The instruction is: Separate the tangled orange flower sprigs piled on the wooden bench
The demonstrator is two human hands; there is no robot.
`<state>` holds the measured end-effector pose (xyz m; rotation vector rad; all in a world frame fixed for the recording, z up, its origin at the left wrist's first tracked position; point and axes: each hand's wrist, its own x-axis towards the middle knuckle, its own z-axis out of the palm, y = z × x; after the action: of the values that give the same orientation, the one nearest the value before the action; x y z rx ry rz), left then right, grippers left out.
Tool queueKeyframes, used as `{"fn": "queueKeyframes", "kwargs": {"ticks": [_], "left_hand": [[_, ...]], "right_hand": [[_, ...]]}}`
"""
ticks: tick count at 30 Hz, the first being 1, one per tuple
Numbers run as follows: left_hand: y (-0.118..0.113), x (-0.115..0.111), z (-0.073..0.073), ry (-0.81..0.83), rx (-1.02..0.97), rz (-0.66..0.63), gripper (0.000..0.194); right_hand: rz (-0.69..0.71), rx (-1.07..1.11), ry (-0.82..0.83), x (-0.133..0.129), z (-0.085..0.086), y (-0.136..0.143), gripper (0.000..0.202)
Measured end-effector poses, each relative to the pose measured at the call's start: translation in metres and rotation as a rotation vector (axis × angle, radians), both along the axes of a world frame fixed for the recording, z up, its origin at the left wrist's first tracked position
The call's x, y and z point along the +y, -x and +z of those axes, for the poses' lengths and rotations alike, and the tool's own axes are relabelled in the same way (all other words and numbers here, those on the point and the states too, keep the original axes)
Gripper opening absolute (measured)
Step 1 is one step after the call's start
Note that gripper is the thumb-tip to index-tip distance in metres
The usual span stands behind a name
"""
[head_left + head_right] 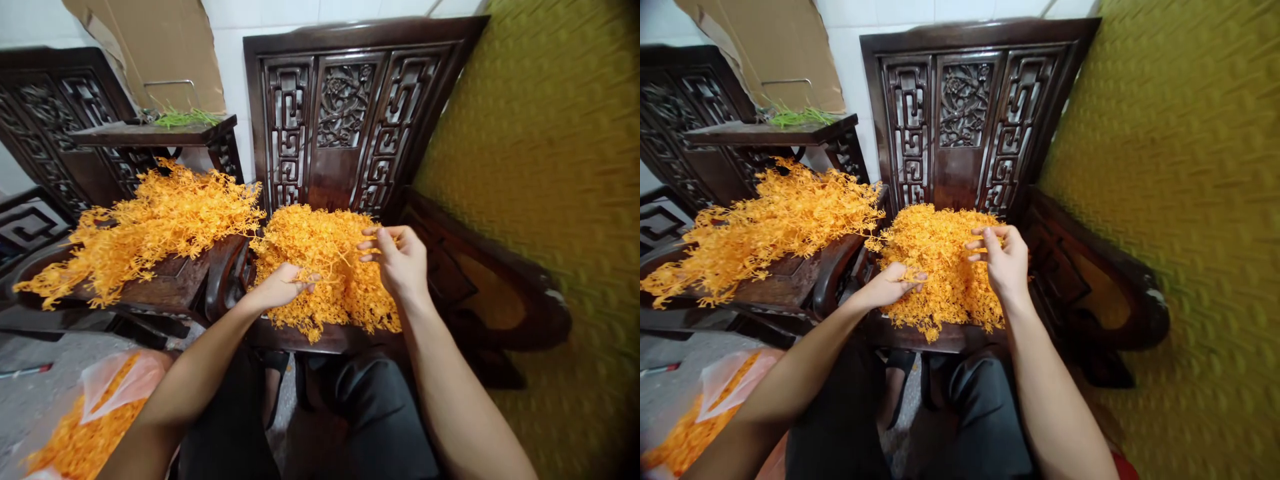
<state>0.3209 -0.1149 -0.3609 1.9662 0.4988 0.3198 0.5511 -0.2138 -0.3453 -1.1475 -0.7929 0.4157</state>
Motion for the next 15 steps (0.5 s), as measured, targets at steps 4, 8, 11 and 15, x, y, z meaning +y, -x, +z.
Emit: {"fn": "queueKeyframes", "kwargs": {"ticks": [4, 8, 11, 15], "left_hand": [[0.002, 0.009, -0.002, -0.410, 0.167, 0.008, 0.019], [0.004, 0.008, 0.000, -0.570, 0.273, -0.078, 0.016], [0.005, 0.006, 0.001, -0.571, 0.313, -0.135, 0.017], [0.008, 0.009, 0.000, -0.477, 0.252, -0.194, 0.019]], "right_hand": [[0.114, -0.483, 0.039, -0.024, 0.019, 0.028, 0.028], [0.377, -1.099, 0.170, -0.025, 0.023, 0.046, 0.024], [0.352, -1.315, 0.306, -0.020, 0.019, 0.050, 0.020], [0.013, -1.061, 0.078, -0.021, 0.021, 0.035, 0.020]]}}
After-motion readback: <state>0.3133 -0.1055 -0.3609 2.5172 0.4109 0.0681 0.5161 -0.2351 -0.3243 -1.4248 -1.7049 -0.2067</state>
